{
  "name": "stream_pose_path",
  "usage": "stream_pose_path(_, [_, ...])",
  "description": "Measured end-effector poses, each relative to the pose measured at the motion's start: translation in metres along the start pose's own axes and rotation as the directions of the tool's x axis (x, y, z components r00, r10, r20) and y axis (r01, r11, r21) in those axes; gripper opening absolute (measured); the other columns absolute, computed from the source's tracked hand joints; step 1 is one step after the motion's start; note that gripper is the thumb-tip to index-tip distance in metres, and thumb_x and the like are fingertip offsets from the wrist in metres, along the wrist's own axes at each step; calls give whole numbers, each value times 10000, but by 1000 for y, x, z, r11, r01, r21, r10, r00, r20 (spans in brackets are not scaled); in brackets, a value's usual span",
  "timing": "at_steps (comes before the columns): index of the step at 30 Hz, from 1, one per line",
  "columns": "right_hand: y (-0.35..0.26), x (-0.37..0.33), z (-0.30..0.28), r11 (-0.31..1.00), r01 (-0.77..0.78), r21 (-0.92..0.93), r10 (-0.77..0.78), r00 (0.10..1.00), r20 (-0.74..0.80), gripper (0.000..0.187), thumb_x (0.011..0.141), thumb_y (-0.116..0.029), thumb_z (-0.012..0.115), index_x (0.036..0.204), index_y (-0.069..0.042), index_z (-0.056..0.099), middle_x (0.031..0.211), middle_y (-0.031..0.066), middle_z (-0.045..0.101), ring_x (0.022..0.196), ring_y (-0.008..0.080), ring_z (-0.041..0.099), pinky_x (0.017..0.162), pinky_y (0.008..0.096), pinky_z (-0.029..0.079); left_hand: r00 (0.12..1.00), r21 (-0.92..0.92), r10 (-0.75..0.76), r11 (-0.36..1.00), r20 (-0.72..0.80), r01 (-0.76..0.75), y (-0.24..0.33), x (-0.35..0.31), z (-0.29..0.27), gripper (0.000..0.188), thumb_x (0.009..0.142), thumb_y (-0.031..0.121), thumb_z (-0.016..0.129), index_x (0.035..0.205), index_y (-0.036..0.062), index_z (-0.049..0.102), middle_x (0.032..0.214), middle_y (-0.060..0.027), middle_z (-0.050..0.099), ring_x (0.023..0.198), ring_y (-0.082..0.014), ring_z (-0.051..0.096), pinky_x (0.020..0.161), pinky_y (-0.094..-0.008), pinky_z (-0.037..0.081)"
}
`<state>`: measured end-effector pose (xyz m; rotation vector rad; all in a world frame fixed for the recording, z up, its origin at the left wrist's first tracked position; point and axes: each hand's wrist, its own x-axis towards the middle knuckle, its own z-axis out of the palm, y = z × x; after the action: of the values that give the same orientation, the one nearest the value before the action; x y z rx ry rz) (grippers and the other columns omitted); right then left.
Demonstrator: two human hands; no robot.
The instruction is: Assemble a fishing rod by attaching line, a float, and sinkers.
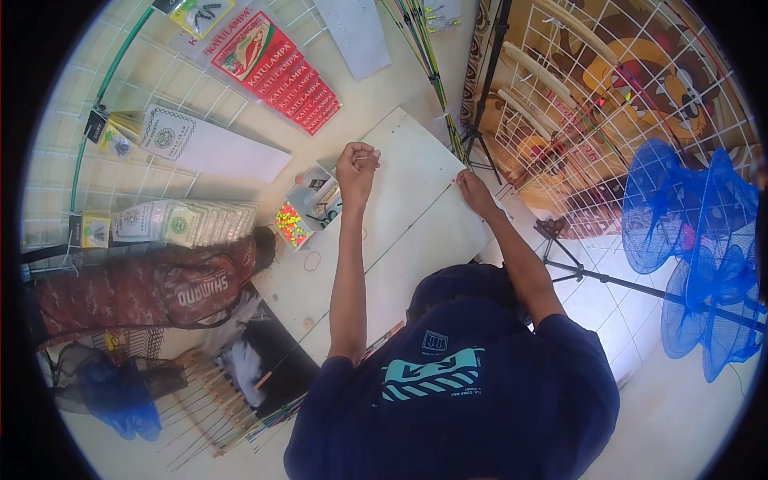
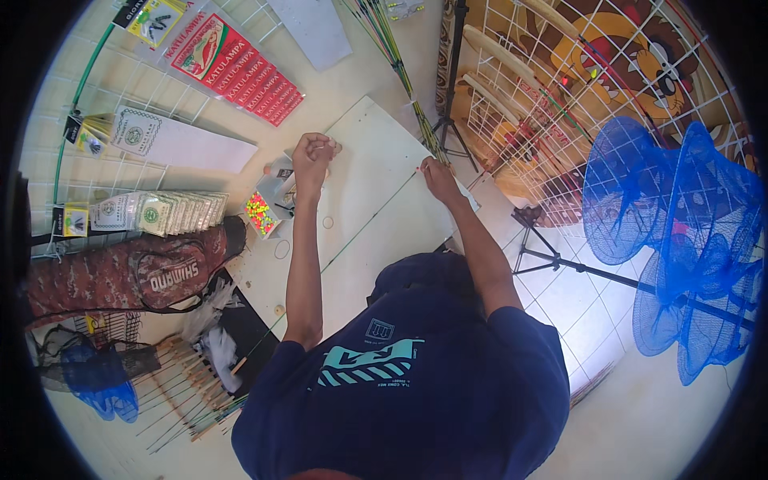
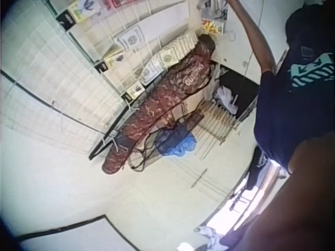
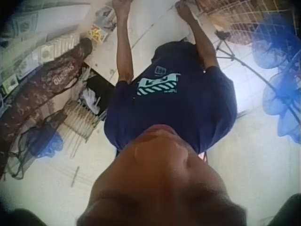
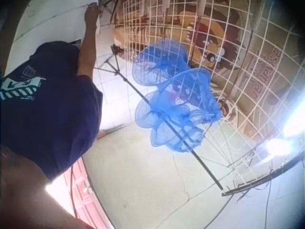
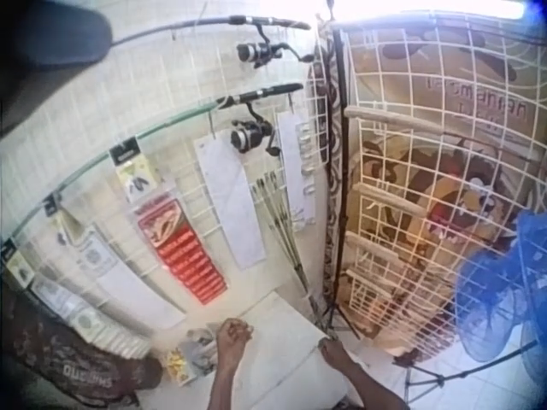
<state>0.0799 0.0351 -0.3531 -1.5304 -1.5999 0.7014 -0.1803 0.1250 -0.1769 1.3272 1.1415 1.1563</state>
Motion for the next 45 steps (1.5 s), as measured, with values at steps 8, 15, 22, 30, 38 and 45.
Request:
stream_pose_path(8, [11, 2, 3, 998, 2, -57, -3, 1000, -21, 65, 918, -64, 478, 972, -40, 506, 879, 179, 612, 886, 372, 600, 792, 443, 443, 999, -25, -43, 999, -14, 43, 0, -10, -9, 136, 859, 29, 667, 949, 5, 568, 851, -53, 616, 689, -91, 584, 636, -221, 487])
stream_pose_path(15, [1, 4, 2, 996, -82, -32, 82, 997, -6, 89, 936, -88, 462, 977, -31, 518, 886, 194, 603, 902, 385, 590, 806, 448, 448, 999, -13, -31, 999, -35, 31, 0, -21, -16, 133, 867, 32, 661, 953, 9, 561, 862, -53, 626, 694, -88, 580, 643, -221, 489])
stream_pose_path(22, [5, 4, -1, 996, -78, -32, 77, 997, -21, 126, 959, -126, 452, 974, -21, 520, 910, 204, 594, 897, 387, 587, 810, 452, 450, 997, -7, -70, 998, -39, 69, 2, -27, -16, 133, 864, 26, 661, 947, 13, 558, 864, -52, 620, 700, -85, 576, 647, -223, 492])
stream_pose_path(30, [8, 2, -1, 994, -84, -71, 80, 996, -50, 99, 955, -113, 463, 990, -31, 507, 925, 225, 587, 915, 406, 584, 803, 460, 455, 995, -9, -87, 996, -48, 87, -4, -41, -19, 144, 853, 13, 663, 961, 14, 568, 852, -46, 598, 706, -97, 582, 642, -231, 493])
stream_pose_path(38, [-9, -2, 0, 975, -10, -220, -8, 997, -82, 246, 852, 9, 515, 1085, -62, 542, 1081, 196, 555, 1050, 376, 542, 895, 459, 442, 992, 93, -117, 989, 53, 112, -17, -61, 2, 185, 833, 64, 705, 967, 30, 582, 838, -51, 645, 707, -104, 605, 627, -233, 474])
stream_pose_path(45, [-122, -6, 5, 862, -138, 488, -49, 935, 352, 218, 930, -175, 625, 1113, -57, 646, 1028, 85, 678, 1000, 201, 642, 934, 337, 474, 969, 127, -201, 975, 146, 183, -33, -88, 14, 201, 826, 67, 719, 971, 22, 588, 826, -48, 652, 715, -99, 605, 644, -228, 467])
